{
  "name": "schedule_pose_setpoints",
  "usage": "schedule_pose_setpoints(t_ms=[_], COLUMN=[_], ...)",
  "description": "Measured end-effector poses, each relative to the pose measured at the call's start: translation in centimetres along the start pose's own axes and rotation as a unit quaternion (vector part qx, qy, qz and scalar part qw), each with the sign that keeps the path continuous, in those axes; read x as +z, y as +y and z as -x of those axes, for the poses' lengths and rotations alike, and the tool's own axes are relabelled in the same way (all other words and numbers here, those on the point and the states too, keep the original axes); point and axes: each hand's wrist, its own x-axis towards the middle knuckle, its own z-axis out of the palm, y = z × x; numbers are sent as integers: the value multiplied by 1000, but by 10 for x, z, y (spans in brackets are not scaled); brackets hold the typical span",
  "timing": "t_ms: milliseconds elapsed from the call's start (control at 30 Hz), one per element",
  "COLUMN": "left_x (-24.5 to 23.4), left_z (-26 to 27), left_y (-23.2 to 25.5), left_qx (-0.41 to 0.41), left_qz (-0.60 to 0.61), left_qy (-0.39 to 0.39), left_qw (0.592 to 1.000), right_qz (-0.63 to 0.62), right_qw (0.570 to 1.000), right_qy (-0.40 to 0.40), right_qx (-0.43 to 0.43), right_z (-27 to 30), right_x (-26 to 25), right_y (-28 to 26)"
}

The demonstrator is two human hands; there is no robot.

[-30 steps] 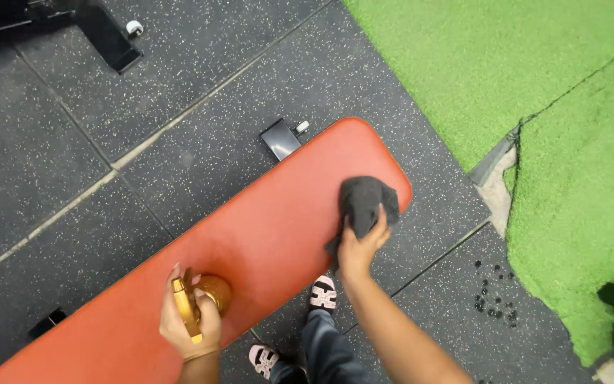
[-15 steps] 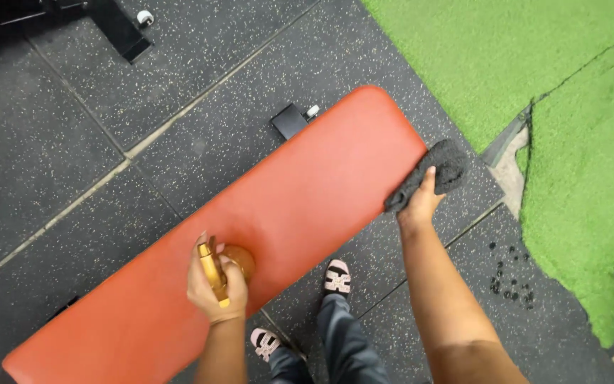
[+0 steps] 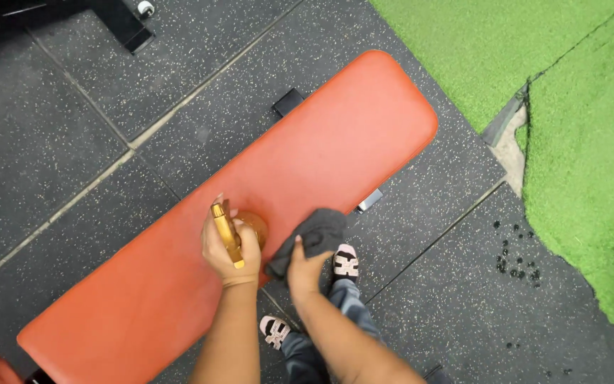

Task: Spray and wipe down gym weight benches and equipment stands.

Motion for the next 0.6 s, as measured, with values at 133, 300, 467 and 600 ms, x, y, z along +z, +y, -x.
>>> schedule_pose_setpoints(t_ms=[133, 300, 467, 600], left_x=[-28, -84, -156, -210], left_z=[5, 20, 40, 55], left_y=[-4, -18, -38, -54], left_qx=[-27, -51, -19, -58], left_qz=[58, 92, 59, -12], left_qy=[-31, -50, 15, 64], left_qw=[997, 993, 998, 996], right_qz=[39, 319, 370, 364], right_qw=[969, 821, 805, 741], right_qy=[63, 45, -3, -43], right_qx=[-235, -471, -465, -563], right_z=[-43, -156, -164, -79], right_x=[-41, -102, -96, -56], right_y=[-70, -171, -203, -179])
